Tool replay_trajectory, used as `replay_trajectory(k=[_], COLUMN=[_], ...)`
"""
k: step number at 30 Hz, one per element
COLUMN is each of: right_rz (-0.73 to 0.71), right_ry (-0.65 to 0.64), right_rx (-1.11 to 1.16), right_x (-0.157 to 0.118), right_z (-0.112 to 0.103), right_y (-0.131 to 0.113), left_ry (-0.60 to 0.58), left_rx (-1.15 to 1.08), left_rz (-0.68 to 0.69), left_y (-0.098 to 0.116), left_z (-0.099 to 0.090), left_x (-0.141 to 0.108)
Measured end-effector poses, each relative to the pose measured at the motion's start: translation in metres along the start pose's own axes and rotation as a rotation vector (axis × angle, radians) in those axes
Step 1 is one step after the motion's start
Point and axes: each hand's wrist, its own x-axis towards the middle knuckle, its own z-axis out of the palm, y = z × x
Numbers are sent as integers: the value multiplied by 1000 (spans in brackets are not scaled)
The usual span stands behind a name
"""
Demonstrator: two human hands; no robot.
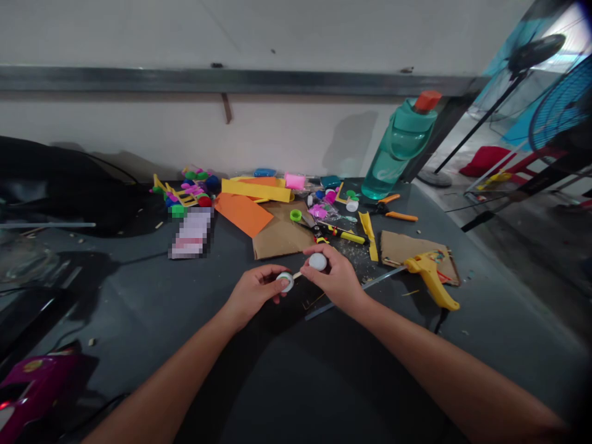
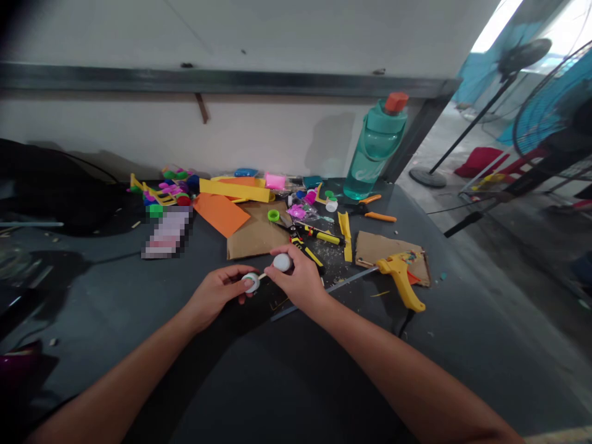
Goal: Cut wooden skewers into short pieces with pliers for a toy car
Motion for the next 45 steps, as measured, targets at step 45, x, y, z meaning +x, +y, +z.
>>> replay_trajectory(k=[45], right_rz=[-463], right_ry=[-320], right_rx=[-599], right_x=[6], right_z=[-19], right_y=[17], left_ry=[1], left_rx=[1075], left_rz=[547], left_y=[3], left_z=[-33], left_x=[-4])
